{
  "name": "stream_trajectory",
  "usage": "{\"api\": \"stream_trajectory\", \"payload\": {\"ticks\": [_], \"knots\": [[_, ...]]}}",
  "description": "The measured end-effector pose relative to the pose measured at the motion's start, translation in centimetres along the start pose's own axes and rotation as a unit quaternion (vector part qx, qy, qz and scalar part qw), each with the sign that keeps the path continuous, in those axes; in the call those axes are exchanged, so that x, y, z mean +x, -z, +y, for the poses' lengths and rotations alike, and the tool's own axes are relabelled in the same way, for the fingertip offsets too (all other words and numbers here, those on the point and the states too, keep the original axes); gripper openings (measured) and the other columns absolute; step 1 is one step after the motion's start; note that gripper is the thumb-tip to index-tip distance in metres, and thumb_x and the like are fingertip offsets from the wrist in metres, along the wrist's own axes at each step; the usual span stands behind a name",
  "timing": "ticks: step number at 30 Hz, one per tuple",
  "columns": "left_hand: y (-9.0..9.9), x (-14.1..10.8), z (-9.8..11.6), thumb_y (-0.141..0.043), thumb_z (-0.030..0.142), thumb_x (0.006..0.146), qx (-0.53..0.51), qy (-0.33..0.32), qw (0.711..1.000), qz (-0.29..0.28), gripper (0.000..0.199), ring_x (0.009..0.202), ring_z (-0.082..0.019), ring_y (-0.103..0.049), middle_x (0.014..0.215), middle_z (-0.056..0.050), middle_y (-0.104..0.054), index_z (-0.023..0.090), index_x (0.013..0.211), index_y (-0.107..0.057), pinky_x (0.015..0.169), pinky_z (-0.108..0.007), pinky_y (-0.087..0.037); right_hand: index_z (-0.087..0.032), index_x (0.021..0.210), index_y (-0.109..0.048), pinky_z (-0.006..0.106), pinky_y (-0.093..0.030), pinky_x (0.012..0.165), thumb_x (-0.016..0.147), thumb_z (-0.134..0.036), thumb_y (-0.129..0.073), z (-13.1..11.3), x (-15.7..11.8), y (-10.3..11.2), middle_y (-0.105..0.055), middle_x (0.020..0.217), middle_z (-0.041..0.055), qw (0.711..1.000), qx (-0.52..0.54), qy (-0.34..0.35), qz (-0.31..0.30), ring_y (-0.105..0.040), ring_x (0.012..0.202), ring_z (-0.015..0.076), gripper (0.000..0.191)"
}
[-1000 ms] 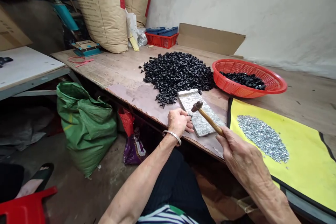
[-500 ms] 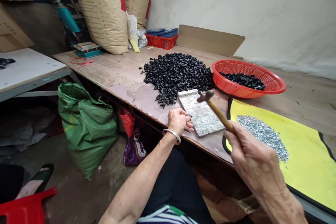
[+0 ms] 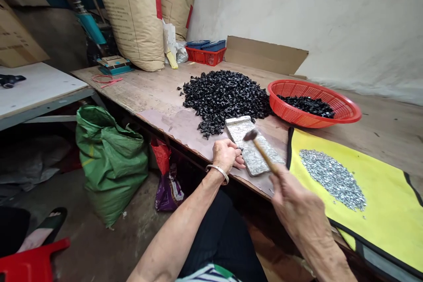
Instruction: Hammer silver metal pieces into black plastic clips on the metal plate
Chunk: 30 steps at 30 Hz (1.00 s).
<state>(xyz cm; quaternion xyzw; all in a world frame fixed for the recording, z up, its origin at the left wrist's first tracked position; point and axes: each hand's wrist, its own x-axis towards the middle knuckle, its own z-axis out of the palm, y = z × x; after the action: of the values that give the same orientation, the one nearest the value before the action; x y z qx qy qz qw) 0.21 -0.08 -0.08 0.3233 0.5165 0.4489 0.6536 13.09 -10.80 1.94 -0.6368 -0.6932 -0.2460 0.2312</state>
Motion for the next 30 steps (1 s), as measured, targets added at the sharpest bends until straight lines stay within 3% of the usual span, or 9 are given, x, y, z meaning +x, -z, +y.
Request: {"api": "stream_trajectory", "payload": {"ticks": [2, 3, 7, 12, 17, 21, 24, 27, 30], "knots": [[0.0, 0.0, 0.0, -0.053, 0.0, 0.066, -0.002, -0.002, 1.0, 0.001, 0.019, 0.031, -0.014, -0.052, 0.035, 0.002, -0.05, 0.015, 0.06, -0.044, 0.033, -0.027, -0.05, -0.013, 0.096, -0.064, 0.027, -0.031, 0.039, 0.091, -0.019, -0.037, 0.0, -0.2, -0.3, -0.061, 0.057, 0.0016, 0.997, -0.045, 0.013, -0.055, -0.051, 0.037, 0.0143, 0.028], [0.0, 0.0, -0.1, -0.053, 0.0, 0.067, -0.003, -0.003, 1.0, 0.0, 0.019, 0.031, -0.014, -0.052, 0.035, 0.001, -0.05, 0.015, 0.06, -0.044, 0.032, -0.027, -0.05, -0.013, 0.095, -0.064, 0.027, -0.031, 0.039, 0.091, -0.02, -0.038, 0.0, -0.3, -0.3, -0.062, 0.058, 0.0017, 0.997, -0.051, 0.013, -0.052, -0.051, 0.038, 0.0143, 0.027], [0.0, 0.0, -0.1, -0.052, 0.0, 0.067, -0.003, -0.003, 1.0, -0.004, 0.018, 0.031, -0.015, -0.052, 0.036, 0.0, -0.052, 0.015, 0.061, -0.045, 0.032, -0.028, -0.049, -0.009, 0.112, -0.059, 0.024, -0.041, 0.051, 0.092, -0.023, -0.044, -0.2, -0.3, -0.2, -0.07, 0.088, 0.0083, 0.998, -0.016, -0.003, 0.061, -0.063, 0.062, 0.0163, 0.028], [0.0, 0.0, 0.0, -0.054, 0.0, 0.065, 0.0, 0.0, 1.0, 0.004, 0.019, 0.031, -0.014, -0.052, 0.035, 0.002, -0.05, 0.015, 0.059, -0.045, 0.034, -0.027, -0.05, -0.008, 0.101, -0.063, 0.027, -0.031, 0.039, 0.091, -0.017, -0.039, -0.5, -0.6, -0.6, -0.064, 0.062, 0.0028, 0.997, -0.064, 0.034, -0.028, -0.05, 0.036, 0.013, 0.027], [0.0, -0.1, 0.0, -0.058, 0.002, 0.065, 0.003, 0.001, 1.0, -0.001, 0.018, 0.032, -0.014, -0.053, 0.037, 0.001, -0.052, 0.014, 0.06, -0.046, 0.034, -0.027, -0.05, -0.007, 0.107, -0.062, 0.024, -0.036, 0.045, 0.091, -0.019, -0.045, -1.0, -1.0, -0.7, -0.068, 0.074, 0.0062, 0.996, -0.06, 0.022, 0.068, -0.058, 0.049, 0.0133, 0.026], [-0.1, 0.0, 0.0, -0.057, 0.003, 0.065, -0.002, 0.0, 1.0, -0.001, 0.018, 0.031, -0.014, -0.052, 0.036, 0.001, -0.051, 0.015, 0.06, -0.045, 0.033, -0.027, -0.049, -0.01, 0.097, -0.065, 0.025, -0.03, 0.04, 0.089, -0.017, -0.041, -0.8, -1.3, -1.3, -0.065, 0.062, 0.0055, 0.997, -0.047, -0.004, -0.053, -0.052, 0.039, 0.0141, 0.026], [-0.1, 0.0, 0.2, -0.058, 0.004, 0.066, -0.01, -0.005, 1.0, -0.007, 0.018, 0.032, -0.014, -0.052, 0.037, 0.001, -0.052, 0.015, 0.06, -0.045, 0.033, -0.028, -0.049, -0.015, 0.103, -0.063, 0.026, -0.04, 0.049, 0.087, -0.024, -0.044, 0.6, -0.7, -1.9, -0.069, 0.079, 0.0083, 0.989, 0.084, -0.087, -0.086, -0.061, 0.055, 0.018, 0.027], [0.3, -0.7, 0.3, -0.058, 0.005, 0.066, -0.025, -0.024, 0.999, -0.02, 0.015, 0.035, -0.013, -0.053, 0.043, 0.0, -0.055, 0.014, 0.062, -0.046, 0.035, -0.027, -0.05, -0.015, 0.096, -0.061, 0.028, -0.043, 0.053, 0.083, -0.033, -0.048, 1.9, 0.6, -2.5, -0.067, 0.072, 0.0065, 0.944, 0.243, -0.189, -0.121, -0.061, 0.058, 0.0187, 0.026], [1.4, -2.3, 0.2, -0.06, 0.01, 0.065, -0.043, -0.065, 0.996, -0.045, 0.011, 0.037, -0.011, -0.053, 0.049, 0.0, -0.058, 0.013, 0.063, -0.05, 0.037, -0.026, -0.051, -0.016, 0.081, -0.058, 0.026, -0.038, 0.047, 0.083, -0.031, -0.047, 2.2, 1.8, -3.2, -0.059, 0.054, 0.0018, 0.901, 0.263, -0.262, -0.226, -0.054, 0.047, 0.0166, 0.019]]}}
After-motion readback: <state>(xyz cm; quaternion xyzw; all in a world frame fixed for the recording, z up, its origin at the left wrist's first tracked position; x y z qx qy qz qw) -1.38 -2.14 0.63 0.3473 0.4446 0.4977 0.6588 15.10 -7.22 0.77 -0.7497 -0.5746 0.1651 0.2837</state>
